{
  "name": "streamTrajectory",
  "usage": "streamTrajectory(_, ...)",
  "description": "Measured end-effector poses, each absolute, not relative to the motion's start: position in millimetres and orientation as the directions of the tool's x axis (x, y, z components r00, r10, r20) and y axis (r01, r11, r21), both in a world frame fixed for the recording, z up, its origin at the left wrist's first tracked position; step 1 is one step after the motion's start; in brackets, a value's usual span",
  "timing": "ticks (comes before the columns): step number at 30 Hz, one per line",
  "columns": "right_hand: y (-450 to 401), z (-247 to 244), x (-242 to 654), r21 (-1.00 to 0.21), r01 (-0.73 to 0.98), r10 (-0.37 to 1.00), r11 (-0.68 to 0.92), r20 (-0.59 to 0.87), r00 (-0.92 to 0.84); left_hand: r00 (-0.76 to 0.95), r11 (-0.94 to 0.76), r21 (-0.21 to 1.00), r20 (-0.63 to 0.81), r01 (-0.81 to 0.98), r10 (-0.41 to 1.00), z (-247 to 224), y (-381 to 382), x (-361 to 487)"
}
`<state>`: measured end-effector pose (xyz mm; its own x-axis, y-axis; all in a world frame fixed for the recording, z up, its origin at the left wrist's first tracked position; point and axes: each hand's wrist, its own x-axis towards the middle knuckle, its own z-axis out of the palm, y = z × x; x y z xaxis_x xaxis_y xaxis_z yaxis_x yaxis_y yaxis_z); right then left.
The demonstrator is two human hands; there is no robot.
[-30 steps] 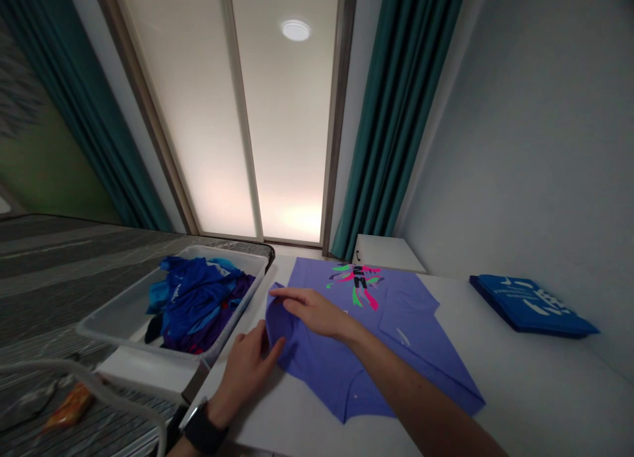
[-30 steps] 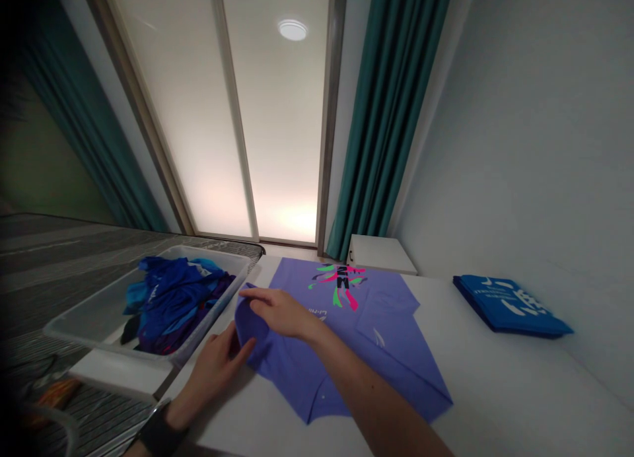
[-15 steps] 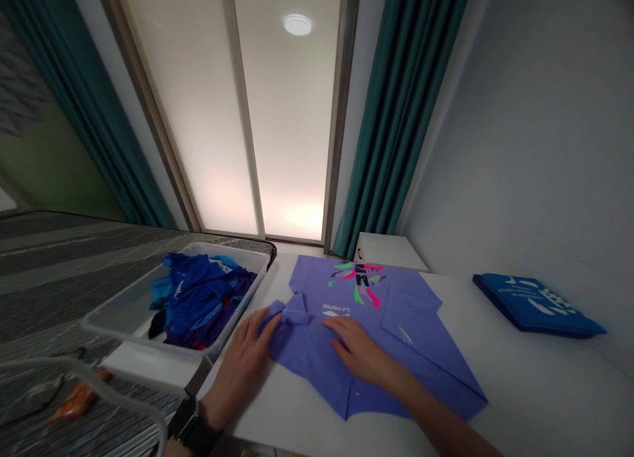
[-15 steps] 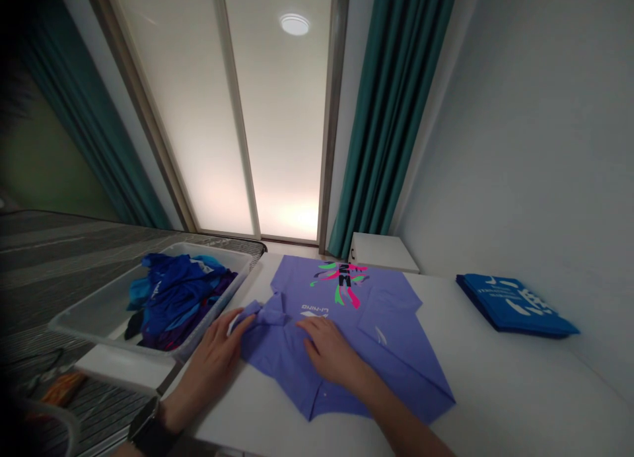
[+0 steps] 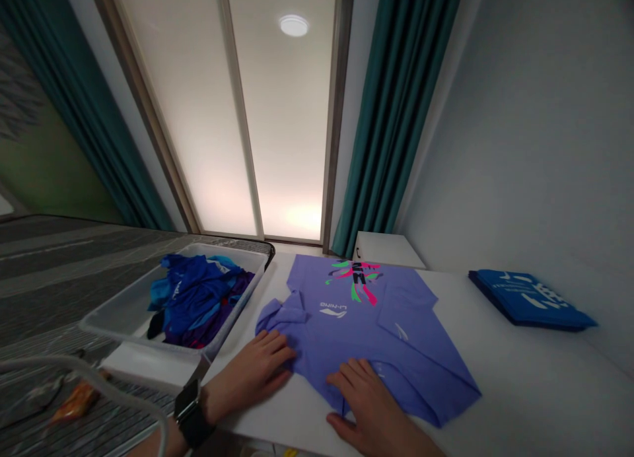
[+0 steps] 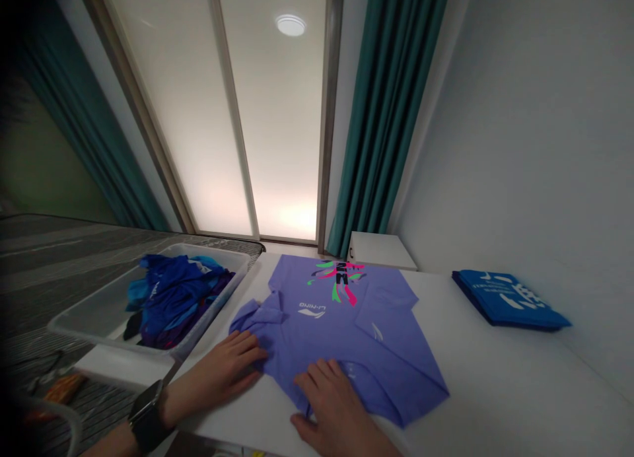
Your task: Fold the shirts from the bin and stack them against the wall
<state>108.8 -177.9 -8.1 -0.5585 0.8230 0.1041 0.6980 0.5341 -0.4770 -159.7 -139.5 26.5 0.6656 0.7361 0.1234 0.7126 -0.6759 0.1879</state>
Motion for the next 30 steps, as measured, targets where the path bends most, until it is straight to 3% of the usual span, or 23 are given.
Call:
streamTrajectory(9,-168.0,3.3,114.0,-0.721,0.570,0.885,0.394,0.130,-0.447,0.675,-0.695,0.177,0.165,0.697,0.719,27.5,-130.6,-152.6)
streamTrajectory(16,-180.2,-4.1,117.4,-0.496,0.734,0.879,0.463,0.152,-0.451,0.647,-0.668,0.185,0.167,0.721,0.744,24.9,-134.0,-148.5)
streamTrajectory(20,-183.4,-14.4,110.8,-0.477,0.769,0.903,0.426,0.168,-0.396,0.615,-0.643,0.219,0.187,0.734,0.766,21.2,-133.2,-145.8)
streamTrajectory(30,-172.4,-7.3,108.9,-0.806,0.536,0.965,0.250,0.166,-0.200,0.620,-0.647,0.190,0.187,0.738,0.762,29.3,-134.9,-144.0)
